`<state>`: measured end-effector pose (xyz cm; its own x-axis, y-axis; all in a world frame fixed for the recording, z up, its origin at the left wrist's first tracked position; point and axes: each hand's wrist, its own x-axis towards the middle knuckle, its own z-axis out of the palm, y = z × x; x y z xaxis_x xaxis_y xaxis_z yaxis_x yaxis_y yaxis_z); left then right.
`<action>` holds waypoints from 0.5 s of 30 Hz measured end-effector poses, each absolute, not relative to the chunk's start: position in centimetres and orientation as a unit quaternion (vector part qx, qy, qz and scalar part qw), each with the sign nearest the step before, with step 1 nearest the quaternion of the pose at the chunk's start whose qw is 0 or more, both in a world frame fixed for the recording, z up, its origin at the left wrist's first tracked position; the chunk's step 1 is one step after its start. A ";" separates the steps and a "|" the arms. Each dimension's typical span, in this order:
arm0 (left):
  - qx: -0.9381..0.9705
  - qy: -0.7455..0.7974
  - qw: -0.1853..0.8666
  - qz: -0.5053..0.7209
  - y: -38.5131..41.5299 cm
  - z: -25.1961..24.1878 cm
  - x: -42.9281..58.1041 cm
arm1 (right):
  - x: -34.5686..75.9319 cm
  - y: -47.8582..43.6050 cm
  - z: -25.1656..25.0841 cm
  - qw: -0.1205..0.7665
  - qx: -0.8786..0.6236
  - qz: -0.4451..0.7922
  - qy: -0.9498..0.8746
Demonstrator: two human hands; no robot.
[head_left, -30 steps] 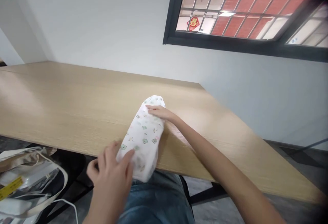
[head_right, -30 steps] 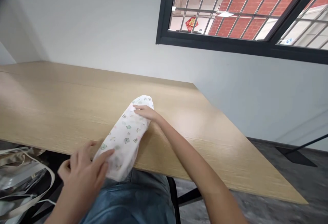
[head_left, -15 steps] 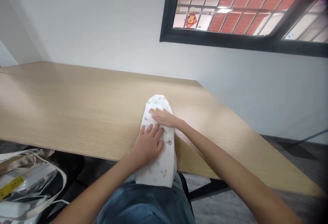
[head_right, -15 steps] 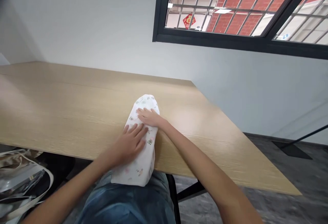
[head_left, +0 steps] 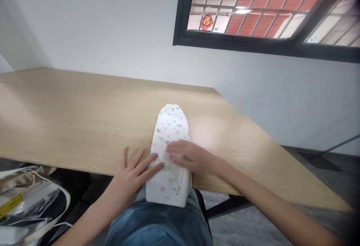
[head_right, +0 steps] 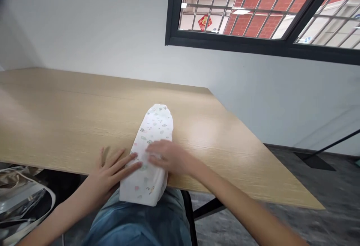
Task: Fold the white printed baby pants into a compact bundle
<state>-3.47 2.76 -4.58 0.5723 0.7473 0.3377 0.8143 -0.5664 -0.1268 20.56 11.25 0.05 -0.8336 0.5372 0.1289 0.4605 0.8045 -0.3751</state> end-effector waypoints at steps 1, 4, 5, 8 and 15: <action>-0.873 -0.441 0.148 -0.148 3.1 -5.0 -3.4 | 21.2 9.3 -0.3 0.118 -0.245 0.147 -0.951; -0.878 -0.386 0.157 -0.235 3.4 -5.8 -2.6 | 22.5 5.4 -1.8 0.130 -0.191 0.043 -0.972; -0.882 -0.361 0.152 -0.262 3.5 -5.7 -2.3 | 22.7 4.8 -2.1 0.145 -0.181 0.004 -0.973; -0.886 -0.302 0.126 -0.329 3.5 -4.2 -1.7 | 22.4 4.3 -1.4 0.218 -0.167 -0.053 -0.960; -0.868 -0.359 0.076 -0.335 -1.3 -0.1 -4.1 | 21.5 0.3 4.4 0.300 -0.232 0.049 -0.924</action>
<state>-4.11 -1.32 -0.12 0.5177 0.5729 0.6354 0.6745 -0.7302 0.1088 21.54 0.32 4.40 -0.7115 0.4585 0.5324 0.3996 0.8873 -0.2301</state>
